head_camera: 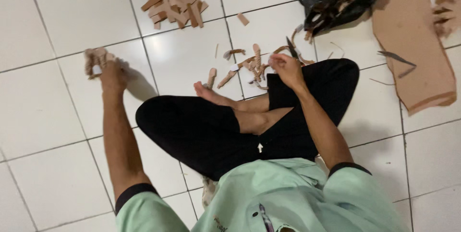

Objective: The person sits on a tiled floor and assembles small wooden pegs with white foam pieces, occasionally using scissors to trim the foam. They sort the assembled units into piles and place excess foam scraps into a black plastic bag.

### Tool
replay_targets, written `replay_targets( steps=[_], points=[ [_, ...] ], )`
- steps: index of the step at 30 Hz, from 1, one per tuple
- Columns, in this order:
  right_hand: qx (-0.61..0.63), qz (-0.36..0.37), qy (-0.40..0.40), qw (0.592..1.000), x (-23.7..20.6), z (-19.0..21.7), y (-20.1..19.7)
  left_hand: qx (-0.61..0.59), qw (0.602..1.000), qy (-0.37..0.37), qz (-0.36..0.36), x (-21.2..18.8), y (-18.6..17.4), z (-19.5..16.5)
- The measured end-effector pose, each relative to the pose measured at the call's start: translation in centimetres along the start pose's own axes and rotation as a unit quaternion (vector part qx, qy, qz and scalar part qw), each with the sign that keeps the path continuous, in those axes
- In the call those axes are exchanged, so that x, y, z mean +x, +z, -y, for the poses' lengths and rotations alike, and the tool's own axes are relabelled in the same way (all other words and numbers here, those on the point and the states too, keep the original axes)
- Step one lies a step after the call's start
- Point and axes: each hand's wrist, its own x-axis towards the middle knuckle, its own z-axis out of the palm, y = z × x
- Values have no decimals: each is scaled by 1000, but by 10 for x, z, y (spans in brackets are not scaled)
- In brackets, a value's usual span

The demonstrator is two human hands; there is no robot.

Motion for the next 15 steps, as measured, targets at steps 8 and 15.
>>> replay_targets(
  steps=[8,15],
  points=[
    [-293,-191,-5,937,73,15,-56,-61,996,-67,-20,-3,-16,-118],
    [187,-43,-27,981,66,16,-55,-378,925,31,1,-43,36,-262]
  ],
)
